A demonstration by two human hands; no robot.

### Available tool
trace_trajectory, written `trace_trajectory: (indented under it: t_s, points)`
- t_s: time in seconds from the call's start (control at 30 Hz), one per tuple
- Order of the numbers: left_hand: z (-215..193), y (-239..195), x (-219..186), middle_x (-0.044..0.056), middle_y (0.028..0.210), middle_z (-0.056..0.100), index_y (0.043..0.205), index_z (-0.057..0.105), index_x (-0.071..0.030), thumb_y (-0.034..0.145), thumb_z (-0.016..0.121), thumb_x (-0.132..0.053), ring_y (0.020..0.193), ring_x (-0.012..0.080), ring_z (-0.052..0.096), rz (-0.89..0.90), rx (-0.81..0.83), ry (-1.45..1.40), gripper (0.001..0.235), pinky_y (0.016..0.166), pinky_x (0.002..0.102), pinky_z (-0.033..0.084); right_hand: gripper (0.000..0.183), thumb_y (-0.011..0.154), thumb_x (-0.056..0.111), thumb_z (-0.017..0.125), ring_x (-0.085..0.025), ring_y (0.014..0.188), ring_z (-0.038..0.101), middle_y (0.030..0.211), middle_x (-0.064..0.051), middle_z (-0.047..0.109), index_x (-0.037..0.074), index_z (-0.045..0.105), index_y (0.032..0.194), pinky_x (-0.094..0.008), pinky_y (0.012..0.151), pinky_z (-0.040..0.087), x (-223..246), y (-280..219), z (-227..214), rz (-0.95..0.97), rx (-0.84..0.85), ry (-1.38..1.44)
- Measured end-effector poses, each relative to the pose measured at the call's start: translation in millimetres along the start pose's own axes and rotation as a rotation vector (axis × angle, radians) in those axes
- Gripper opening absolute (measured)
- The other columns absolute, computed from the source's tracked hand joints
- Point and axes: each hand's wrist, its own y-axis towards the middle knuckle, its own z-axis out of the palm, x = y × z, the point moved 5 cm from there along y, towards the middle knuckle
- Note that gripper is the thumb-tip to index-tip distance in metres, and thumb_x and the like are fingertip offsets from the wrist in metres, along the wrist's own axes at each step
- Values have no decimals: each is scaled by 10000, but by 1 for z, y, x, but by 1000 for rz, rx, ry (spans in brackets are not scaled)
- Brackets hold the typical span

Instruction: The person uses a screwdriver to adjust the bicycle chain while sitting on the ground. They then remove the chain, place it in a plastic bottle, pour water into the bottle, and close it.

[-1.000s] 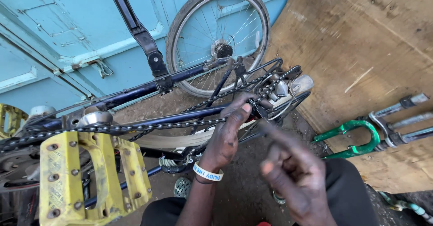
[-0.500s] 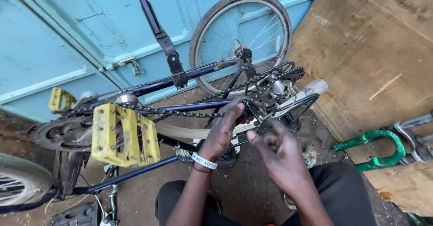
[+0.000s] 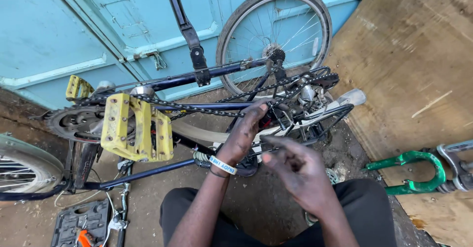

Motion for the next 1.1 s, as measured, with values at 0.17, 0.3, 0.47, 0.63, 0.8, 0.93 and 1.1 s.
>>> trace_trajectory:
  t_s: [0.17,0.3,0.47,0.63,0.8,0.93,1.1]
  points:
    - [11,1,-31,128,1588,433,1484,474,-90,1005,469,-474,1506,276,382,-116,-2,-306,614,1206,455,343,822,914,275,683,-83,520,479,628,38,506,11,315,1600,-252,473,421,-9,6,-3,-67,-150,95]
    - [0,-9,-1,174,1627,388,1536,397,-210,1136,419,-158,1552,339,347,321,75,111,403,1290,471,306,401,916,199,734,-52,481,330,613,78,484,35,724,1281,-240,424,263,-1,-9,8,-263,-44,188]
    - [7,-3,-8,120,1619,374,1503,449,-133,1018,462,-561,1539,292,326,29,32,-218,647,1228,475,337,827,918,290,675,-103,486,459,585,38,458,6,297,1597,-272,474,410,-9,0,-1,-14,-156,4]
    - [15,-1,-43,116,1415,609,1285,664,-74,1094,457,-342,1403,266,531,18,63,-390,388,1190,430,423,443,913,211,734,-67,557,434,700,63,554,43,694,1321,-242,489,340,-4,-6,-3,-267,-61,164]
    - [18,-8,-70,139,1427,572,1359,599,-80,1044,502,-654,1411,305,532,233,157,-438,663,1196,502,474,937,881,246,712,-104,654,543,722,25,535,58,224,1658,-263,655,475,0,-6,-8,-136,-194,140]
    - [19,3,-79,153,1256,696,1194,700,-13,1068,495,-418,1261,289,634,51,103,-487,471,1157,445,467,466,905,184,738,-51,576,428,689,86,525,18,698,1339,-266,513,381,-1,-8,-1,-224,-39,251]
    - [22,0,-80,172,1248,707,1190,694,8,1058,531,-324,1244,298,636,-66,47,-684,392,1140,446,451,928,883,193,726,-73,531,457,718,5,547,-1,208,1628,-243,460,386,-25,2,-8,-39,-189,216]
